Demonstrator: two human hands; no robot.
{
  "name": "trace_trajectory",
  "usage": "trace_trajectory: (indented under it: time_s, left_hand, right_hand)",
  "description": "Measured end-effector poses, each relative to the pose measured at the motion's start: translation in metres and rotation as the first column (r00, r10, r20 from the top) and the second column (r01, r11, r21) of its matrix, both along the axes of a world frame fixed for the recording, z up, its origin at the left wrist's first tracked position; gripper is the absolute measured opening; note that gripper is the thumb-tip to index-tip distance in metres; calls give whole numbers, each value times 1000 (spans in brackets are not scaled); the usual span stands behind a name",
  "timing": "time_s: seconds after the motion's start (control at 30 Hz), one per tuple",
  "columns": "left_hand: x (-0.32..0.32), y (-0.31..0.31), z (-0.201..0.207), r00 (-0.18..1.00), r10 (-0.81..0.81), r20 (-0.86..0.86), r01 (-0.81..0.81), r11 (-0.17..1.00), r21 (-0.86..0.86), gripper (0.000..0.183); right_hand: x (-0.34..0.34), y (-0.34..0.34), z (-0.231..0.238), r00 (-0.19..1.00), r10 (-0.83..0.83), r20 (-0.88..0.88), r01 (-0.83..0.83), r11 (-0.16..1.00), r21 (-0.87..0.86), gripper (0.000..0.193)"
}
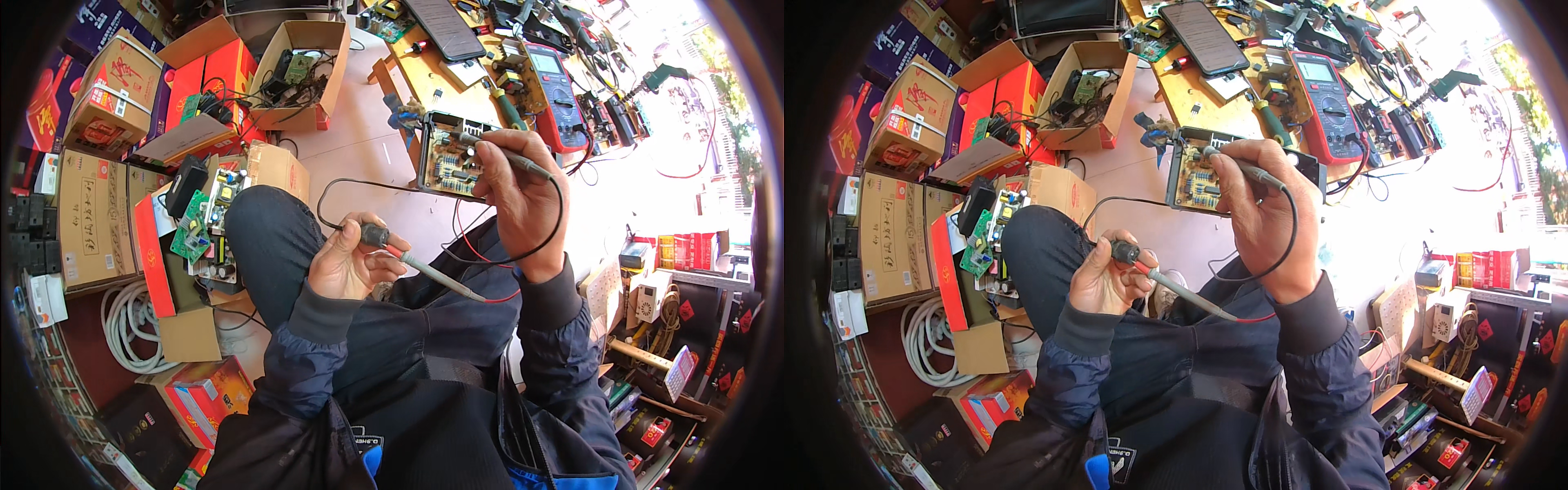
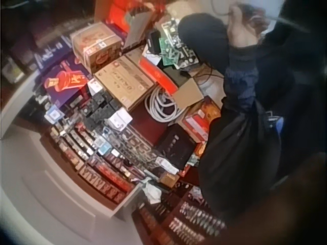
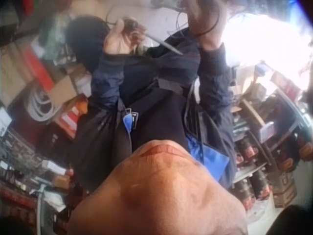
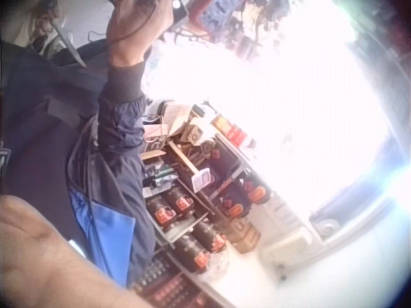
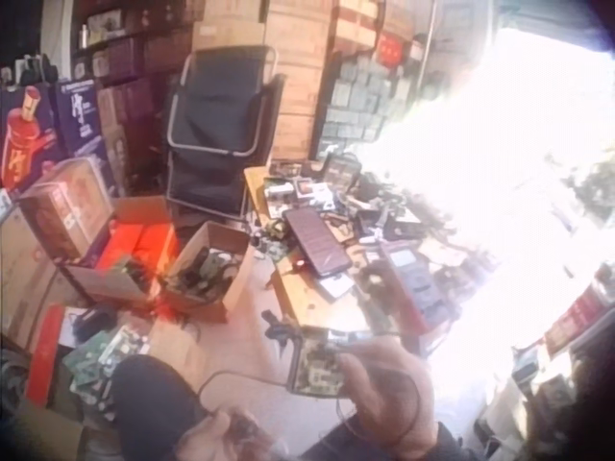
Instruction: The person uses a screwdriver to remove screws from a black power adapter, opens the casing, and inspects the internal circuit board. They then use a multimeter to test the adapter's plug and internal components.
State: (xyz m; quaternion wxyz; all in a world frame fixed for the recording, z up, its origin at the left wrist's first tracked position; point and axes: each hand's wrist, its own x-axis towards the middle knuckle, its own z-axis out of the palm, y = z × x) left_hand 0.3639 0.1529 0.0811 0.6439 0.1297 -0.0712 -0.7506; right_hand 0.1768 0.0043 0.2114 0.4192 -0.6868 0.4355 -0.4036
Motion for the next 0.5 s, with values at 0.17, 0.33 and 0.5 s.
trace_trajectory:
  time_s: [0.17, 0.33, 0.5]
  left_hand:
    - [0, 0, 0, 1000, -5, -16, 5, 1000, 9, 41]
    - [-1, 0, -1, 1000, -4, -20, 4, 1000, 5, 40]
    - [-1, 0, 0, 1000, 2, -22, -2, 1000, 9, 40]
  right_hand:
    - [3, -4, -6, 1000, 7, 18, -7, 1000, 1, 13]
    - [4, -7, -10, 1000, 2, -2, -2, 1000, -9, 12]
    - [5, -7, -11, 1000, -6, -2, 6, 1000, -14, 11]
